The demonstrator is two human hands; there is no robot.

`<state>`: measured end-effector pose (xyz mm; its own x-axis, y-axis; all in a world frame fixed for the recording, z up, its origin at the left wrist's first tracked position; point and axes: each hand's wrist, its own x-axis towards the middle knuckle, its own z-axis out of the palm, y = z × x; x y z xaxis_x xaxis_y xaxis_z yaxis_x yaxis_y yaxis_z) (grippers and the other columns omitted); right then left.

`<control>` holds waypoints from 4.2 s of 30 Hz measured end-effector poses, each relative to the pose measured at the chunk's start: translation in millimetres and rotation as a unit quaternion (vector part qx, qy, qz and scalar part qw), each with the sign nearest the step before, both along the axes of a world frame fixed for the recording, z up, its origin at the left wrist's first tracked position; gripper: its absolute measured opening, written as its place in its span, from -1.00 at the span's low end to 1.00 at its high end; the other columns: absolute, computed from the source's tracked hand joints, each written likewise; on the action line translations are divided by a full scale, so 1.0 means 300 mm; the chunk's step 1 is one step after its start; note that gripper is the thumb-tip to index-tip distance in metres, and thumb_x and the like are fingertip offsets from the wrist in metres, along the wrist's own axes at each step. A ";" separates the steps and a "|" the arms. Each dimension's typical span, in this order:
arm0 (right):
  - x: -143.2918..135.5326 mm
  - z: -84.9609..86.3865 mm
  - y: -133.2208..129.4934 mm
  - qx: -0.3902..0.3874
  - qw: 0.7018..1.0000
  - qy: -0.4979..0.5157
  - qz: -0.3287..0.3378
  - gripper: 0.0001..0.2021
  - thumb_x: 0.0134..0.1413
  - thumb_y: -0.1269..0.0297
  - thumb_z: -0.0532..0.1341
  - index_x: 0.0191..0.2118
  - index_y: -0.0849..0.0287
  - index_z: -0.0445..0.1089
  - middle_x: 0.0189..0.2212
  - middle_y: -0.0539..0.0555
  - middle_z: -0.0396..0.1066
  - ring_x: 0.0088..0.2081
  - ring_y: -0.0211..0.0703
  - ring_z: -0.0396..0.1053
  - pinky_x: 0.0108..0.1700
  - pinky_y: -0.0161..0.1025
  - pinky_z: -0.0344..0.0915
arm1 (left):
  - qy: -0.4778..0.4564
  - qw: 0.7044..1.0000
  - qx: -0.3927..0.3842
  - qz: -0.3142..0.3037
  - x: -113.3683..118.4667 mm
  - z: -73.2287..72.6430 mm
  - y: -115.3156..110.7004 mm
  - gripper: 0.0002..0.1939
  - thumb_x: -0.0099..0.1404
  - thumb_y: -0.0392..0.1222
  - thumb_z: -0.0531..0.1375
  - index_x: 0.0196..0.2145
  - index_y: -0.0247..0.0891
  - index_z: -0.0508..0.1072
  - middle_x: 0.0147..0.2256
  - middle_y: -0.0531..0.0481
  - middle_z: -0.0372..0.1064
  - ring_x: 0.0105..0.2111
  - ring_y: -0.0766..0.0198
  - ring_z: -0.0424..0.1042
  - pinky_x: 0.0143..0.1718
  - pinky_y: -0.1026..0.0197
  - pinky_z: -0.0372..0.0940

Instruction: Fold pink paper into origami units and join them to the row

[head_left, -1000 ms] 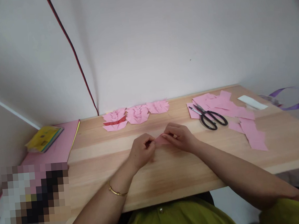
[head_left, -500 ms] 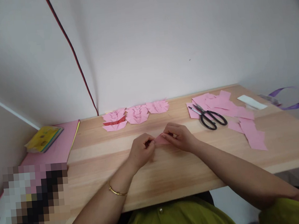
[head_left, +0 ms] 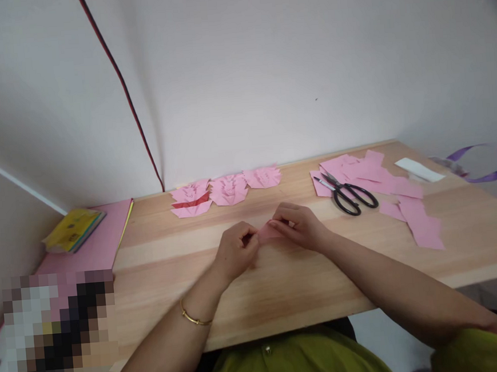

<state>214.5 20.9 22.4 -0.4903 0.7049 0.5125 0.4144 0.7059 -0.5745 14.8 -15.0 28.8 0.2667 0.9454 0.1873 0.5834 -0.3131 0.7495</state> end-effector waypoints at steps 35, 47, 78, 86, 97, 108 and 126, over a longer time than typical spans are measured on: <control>0.001 0.006 -0.005 0.005 1.000 0.016 -0.012 -0.79 0.20 0.29 0.10 -0.47 0.18 0.27 -0.53 0.03 0.26 -0.46 -0.26 0.23 -0.43 -0.32 0.15 | -0.015 1.000 -0.001 0.000 -0.009 -0.004 0.007 -0.85 0.19 -0.28 0.09 -0.40 -0.27 0.47 -0.45 0.03 0.43 -0.43 0.33 0.37 -0.36 0.30 0.22; 0.002 0.004 -0.003 0.014 1.000 0.021 -0.011 -0.79 0.20 0.29 0.10 -0.47 0.19 0.28 -0.53 0.03 0.26 -0.46 -0.26 0.23 -0.42 -0.31 0.14 | -0.048 0.998 -0.016 0.027 -0.013 -0.018 0.010 -0.77 0.13 -0.39 0.08 -0.34 -0.25 0.50 -0.39 0.05 0.47 -0.38 0.33 0.39 -0.32 0.31 0.25; -0.009 0.008 -0.021 -0.064 0.996 -0.002 0.062 -0.85 0.09 0.23 0.20 -0.28 0.20 0.31 -0.41 0.05 0.33 -0.39 -0.25 0.27 -0.35 -0.32 0.20 | -0.010 0.999 0.036 -0.030 -0.011 -0.021 0.009 -0.86 0.26 -0.22 0.12 -0.42 -0.26 0.44 -0.48 0.05 0.38 -0.45 0.36 0.33 -0.40 0.30 0.18; -0.022 -0.013 -0.024 -0.084 0.993 -0.039 0.070 -0.96 0.06 0.39 0.15 -0.39 0.19 0.33 -0.49 0.02 0.33 -0.46 -0.28 0.26 -0.42 -0.35 0.18 | 0.026 0.993 0.068 -0.094 -0.008 -0.023 0.007 -0.84 0.27 -0.26 0.09 -0.43 -0.27 0.42 -0.47 0.01 0.34 -0.43 0.33 0.32 -0.39 0.29 0.20; -0.001 0.005 -0.013 -0.073 0.997 -0.006 0.038 -0.80 0.17 0.24 0.13 -0.44 0.20 0.32 -0.52 0.02 0.30 -0.47 -0.30 0.25 -0.43 -0.36 0.16 | 0.009 0.996 0.075 -0.057 -0.017 -0.015 0.007 -0.83 0.28 -0.21 0.10 -0.45 -0.26 0.40 -0.50 0.04 0.33 -0.46 0.35 0.30 -0.39 0.29 0.18; 0.008 0.012 -0.003 -0.091 0.995 0.010 0.038 -0.81 0.19 0.24 0.09 -0.41 0.19 0.30 -0.50 0.02 0.30 -0.45 -0.28 0.25 -0.39 -0.32 0.18 | 0.024 0.998 0.052 -0.025 -0.016 -0.005 0.009 -0.83 0.26 -0.23 0.10 -0.47 -0.25 0.38 -0.50 0.06 0.33 -0.46 0.33 0.31 -0.41 0.28 0.16; 0.010 0.000 0.002 -0.102 0.994 -0.008 0.035 -0.76 0.20 0.22 0.08 -0.46 0.19 0.25 -0.53 -0.01 0.25 -0.47 -0.30 0.20 -0.41 -0.35 0.13 | 0.023 0.999 0.046 -0.004 -0.025 -0.021 0.016 -0.83 0.27 -0.21 0.10 -0.45 -0.25 0.41 -0.49 0.05 0.35 -0.44 0.33 0.32 -0.40 0.28 0.18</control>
<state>217.5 21.5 22.5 -0.5487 0.7573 0.3542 0.3778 0.6025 -0.7031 7.3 -10.3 22.5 0.2849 0.9224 0.2609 0.6129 -0.3845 0.6903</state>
